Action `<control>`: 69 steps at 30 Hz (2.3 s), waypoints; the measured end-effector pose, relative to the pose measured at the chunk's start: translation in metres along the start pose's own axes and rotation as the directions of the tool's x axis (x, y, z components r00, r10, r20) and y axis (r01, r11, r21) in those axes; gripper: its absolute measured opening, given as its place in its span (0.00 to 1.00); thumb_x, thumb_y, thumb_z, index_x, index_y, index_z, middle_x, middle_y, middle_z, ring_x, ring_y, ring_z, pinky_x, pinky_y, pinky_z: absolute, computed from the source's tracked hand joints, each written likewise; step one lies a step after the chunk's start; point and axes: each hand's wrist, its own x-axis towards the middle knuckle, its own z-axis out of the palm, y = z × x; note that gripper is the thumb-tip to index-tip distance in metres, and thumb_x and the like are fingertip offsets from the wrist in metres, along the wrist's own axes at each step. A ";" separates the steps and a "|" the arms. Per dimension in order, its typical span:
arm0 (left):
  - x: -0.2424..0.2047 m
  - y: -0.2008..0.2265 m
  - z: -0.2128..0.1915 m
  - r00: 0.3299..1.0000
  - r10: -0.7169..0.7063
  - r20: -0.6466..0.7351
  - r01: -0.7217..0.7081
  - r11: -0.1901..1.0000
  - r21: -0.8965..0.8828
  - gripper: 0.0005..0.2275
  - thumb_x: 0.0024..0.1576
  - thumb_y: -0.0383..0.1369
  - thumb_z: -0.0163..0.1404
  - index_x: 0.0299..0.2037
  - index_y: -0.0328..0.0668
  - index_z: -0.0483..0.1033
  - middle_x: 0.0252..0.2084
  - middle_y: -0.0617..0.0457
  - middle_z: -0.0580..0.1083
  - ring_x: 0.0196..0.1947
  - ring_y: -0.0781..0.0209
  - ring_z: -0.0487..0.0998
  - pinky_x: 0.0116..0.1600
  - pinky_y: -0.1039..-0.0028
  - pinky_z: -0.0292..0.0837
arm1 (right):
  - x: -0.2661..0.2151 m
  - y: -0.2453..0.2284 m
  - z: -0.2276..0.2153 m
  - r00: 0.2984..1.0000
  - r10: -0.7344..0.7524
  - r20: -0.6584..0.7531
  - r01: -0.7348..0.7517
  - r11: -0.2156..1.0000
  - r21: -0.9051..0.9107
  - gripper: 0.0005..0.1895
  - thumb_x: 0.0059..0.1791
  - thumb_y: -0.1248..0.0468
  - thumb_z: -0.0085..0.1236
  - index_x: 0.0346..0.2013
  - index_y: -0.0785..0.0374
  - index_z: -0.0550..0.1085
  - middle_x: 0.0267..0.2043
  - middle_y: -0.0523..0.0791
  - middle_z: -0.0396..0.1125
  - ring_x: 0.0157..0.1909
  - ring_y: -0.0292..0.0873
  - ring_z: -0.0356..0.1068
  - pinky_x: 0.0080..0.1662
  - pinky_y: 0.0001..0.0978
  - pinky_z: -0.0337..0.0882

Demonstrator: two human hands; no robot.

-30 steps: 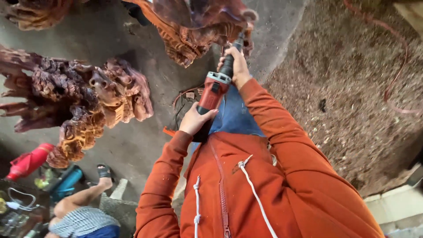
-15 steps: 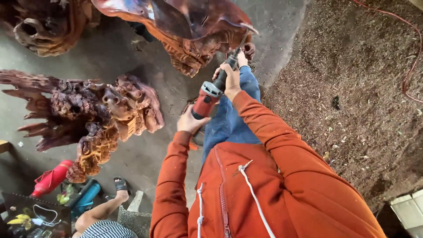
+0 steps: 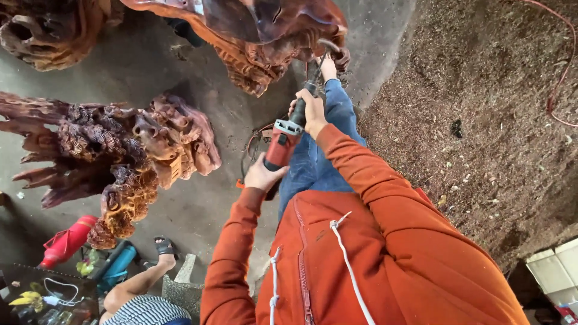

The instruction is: Polishing a large, intricate wood carving using a handheld angle grinder with a sanding attachment.

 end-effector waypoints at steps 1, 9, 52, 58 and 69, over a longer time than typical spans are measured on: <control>0.008 -0.004 0.009 1.000 -0.011 0.009 0.012 0.999 -0.035 0.33 0.35 0.64 0.62 0.50 0.65 0.70 0.46 0.46 0.79 0.52 0.47 0.79 0.54 0.58 0.74 | 0.002 -0.003 -0.001 1.000 0.012 -0.004 -0.013 0.999 -0.042 0.12 0.39 0.65 0.64 0.25 0.65 0.68 0.18 0.54 0.67 0.19 0.48 0.70 0.25 0.45 0.76; 0.021 0.007 0.050 0.998 -0.036 0.046 0.045 0.979 -0.198 0.34 0.36 0.64 0.62 0.49 0.62 0.72 0.49 0.47 0.78 0.55 0.49 0.78 0.57 0.62 0.73 | 0.038 -0.002 -0.014 0.998 0.022 -0.057 -0.034 0.972 -0.231 0.11 0.37 0.63 0.63 0.26 0.66 0.71 0.19 0.54 0.69 0.18 0.48 0.71 0.24 0.45 0.76; -0.138 0.303 0.193 0.984 -0.051 -0.171 -0.152 0.261 -0.953 0.50 0.43 0.57 0.60 0.75 0.79 0.39 0.57 0.26 0.71 0.58 0.30 0.74 0.57 0.51 0.70 | 0.016 -0.212 -0.031 0.913 0.216 0.347 0.286 0.269 -0.920 0.16 0.42 0.63 0.59 0.41 0.63 0.67 0.19 0.54 0.68 0.20 0.47 0.74 0.26 0.39 0.78; -0.129 0.316 0.204 0.986 -0.092 -0.137 -0.113 0.232 -0.966 0.51 0.42 0.59 0.59 0.75 0.80 0.38 0.60 0.29 0.70 0.60 0.31 0.73 0.62 0.52 0.68 | 0.011 -0.207 -0.027 0.877 0.277 0.393 0.332 0.244 -0.911 0.16 0.43 0.64 0.59 0.41 0.62 0.65 0.18 0.53 0.68 0.19 0.46 0.74 0.26 0.39 0.77; -0.129 0.327 0.224 0.992 -0.088 -0.094 -0.071 0.232 -0.970 0.50 0.43 0.60 0.59 0.74 0.85 0.37 0.62 0.31 0.69 0.61 0.32 0.71 0.63 0.53 0.68 | 0.038 -0.213 -0.058 0.902 0.324 0.285 0.216 0.234 -0.948 0.19 0.42 0.63 0.58 0.44 0.63 0.64 0.19 0.52 0.67 0.20 0.46 0.72 0.27 0.38 0.77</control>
